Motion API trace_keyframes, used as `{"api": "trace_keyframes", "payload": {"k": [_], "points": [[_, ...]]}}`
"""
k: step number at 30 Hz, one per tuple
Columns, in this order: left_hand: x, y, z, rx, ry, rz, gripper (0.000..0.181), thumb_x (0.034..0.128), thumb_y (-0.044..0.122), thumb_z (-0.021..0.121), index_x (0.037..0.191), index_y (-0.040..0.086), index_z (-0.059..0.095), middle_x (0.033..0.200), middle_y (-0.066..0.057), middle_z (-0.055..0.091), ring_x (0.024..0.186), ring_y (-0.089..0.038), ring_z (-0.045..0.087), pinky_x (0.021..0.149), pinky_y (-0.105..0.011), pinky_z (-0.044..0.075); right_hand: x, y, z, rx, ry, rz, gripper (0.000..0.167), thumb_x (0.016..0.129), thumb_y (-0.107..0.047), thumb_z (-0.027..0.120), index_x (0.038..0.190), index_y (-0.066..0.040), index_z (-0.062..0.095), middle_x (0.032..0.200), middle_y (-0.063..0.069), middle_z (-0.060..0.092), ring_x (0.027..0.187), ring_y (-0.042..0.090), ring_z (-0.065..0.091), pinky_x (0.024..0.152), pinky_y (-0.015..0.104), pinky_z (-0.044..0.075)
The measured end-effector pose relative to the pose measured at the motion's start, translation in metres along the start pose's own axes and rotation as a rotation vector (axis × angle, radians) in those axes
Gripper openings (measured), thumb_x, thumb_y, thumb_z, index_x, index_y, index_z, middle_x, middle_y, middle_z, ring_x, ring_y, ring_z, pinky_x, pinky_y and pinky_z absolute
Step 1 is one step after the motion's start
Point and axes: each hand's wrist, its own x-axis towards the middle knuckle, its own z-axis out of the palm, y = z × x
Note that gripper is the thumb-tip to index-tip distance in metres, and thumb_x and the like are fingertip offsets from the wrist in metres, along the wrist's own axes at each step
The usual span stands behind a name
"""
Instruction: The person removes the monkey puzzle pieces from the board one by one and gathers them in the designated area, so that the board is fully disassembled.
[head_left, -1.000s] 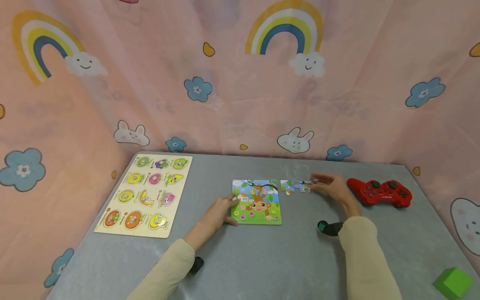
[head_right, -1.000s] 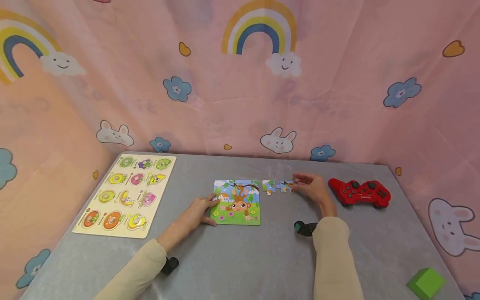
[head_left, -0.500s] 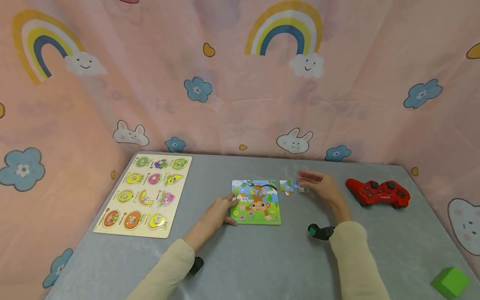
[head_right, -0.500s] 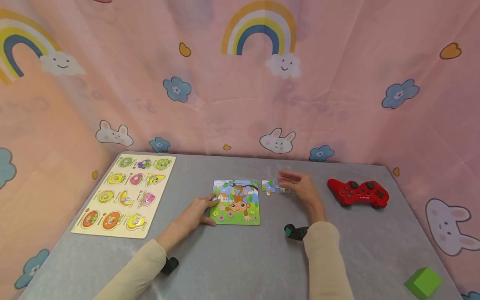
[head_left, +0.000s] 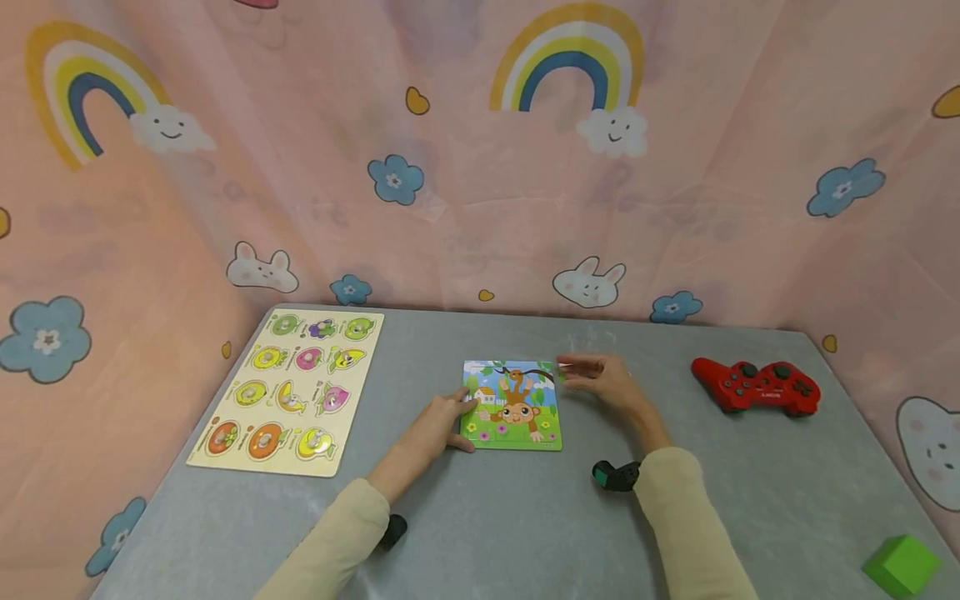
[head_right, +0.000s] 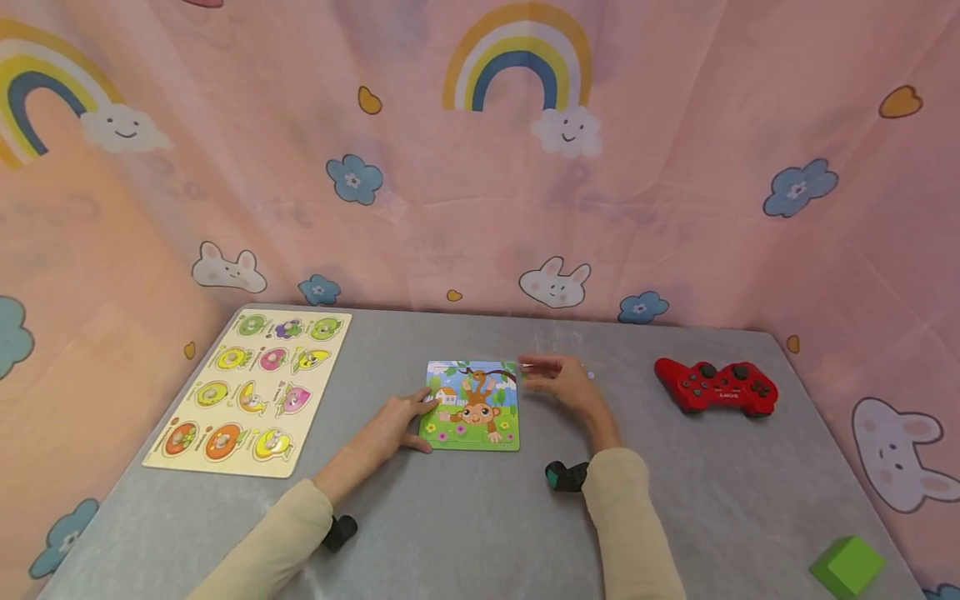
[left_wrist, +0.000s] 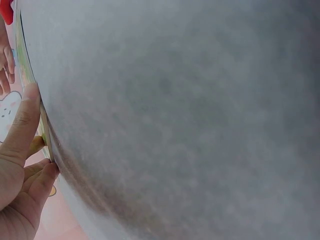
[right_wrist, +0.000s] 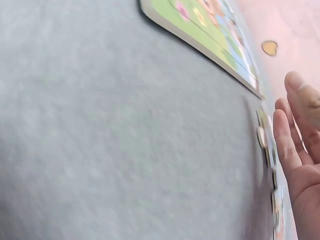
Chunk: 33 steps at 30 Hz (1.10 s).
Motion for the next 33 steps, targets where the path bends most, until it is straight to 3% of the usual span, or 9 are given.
{"api": "trace_keyframes", "payload": {"k": [6, 15, 21, 27, 33], "points": [[0.001, -0.002, -0.001, 0.0, 0.002, 0.03, 0.073, 0.0652, 0.018, 0.083, 0.128, -0.009, 0.056, 0.138, -0.029, 0.046, 0.121, -0.046, 0.049, 0.097, -0.046, 0.045, 0.006, -0.003, 0.011, -0.067, -0.03, -0.022, 0.047, 0.083, 0.0, 0.073, 0.126, 0.01, 0.057, 0.125, 0.027, 0.058, 0.109, 0.036, 0.06, 0.083, 0.022, 0.052], [0.002, -0.001, -0.001, -0.008, 0.001, 0.022, 0.073, 0.0657, 0.017, 0.083, 0.128, -0.009, 0.056, 0.139, -0.029, 0.045, 0.123, -0.045, 0.048, 0.098, -0.045, 0.044, 0.02, -0.018, 0.018, -0.363, -0.113, -0.065, 0.044, 0.077, 0.002, 0.077, 0.117, 0.012, 0.063, 0.101, 0.02, 0.066, 0.09, 0.028, 0.062, 0.077, 0.03, 0.053], [0.002, -0.001, -0.001, -0.004, -0.003, 0.022, 0.073, 0.0656, 0.018, 0.082, 0.129, -0.008, 0.055, 0.14, -0.028, 0.045, 0.124, -0.044, 0.047, 0.098, -0.045, 0.044, 0.029, -0.025, 0.022, -0.498, -0.173, -0.054, 0.042, 0.076, 0.0, 0.079, 0.115, 0.009, 0.065, 0.092, 0.013, 0.064, 0.079, 0.02, 0.057, 0.07, 0.03, 0.049], [0.002, 0.0, 0.0, 0.021, -0.003, 0.007, 0.074, 0.0644, 0.019, 0.083, 0.128, -0.008, 0.056, 0.139, -0.028, 0.045, 0.121, -0.045, 0.049, 0.097, -0.045, 0.045, 0.036, -0.029, 0.024, -0.576, -0.208, -0.017, 0.044, 0.074, 0.001, 0.08, 0.116, 0.003, 0.067, 0.09, 0.009, 0.061, 0.075, 0.016, 0.051, 0.067, 0.028, 0.045], [0.001, -0.001, 0.0, 0.026, -0.014, 0.012, 0.073, 0.0656, 0.019, 0.083, 0.128, -0.008, 0.056, 0.139, -0.028, 0.045, 0.123, -0.044, 0.048, 0.097, -0.045, 0.045, 0.039, -0.034, 0.026, -0.585, -0.229, 0.012, 0.045, 0.072, 0.003, 0.081, 0.115, 0.002, 0.067, 0.087, 0.009, 0.057, 0.069, 0.015, 0.048, 0.064, 0.027, 0.043]]}}
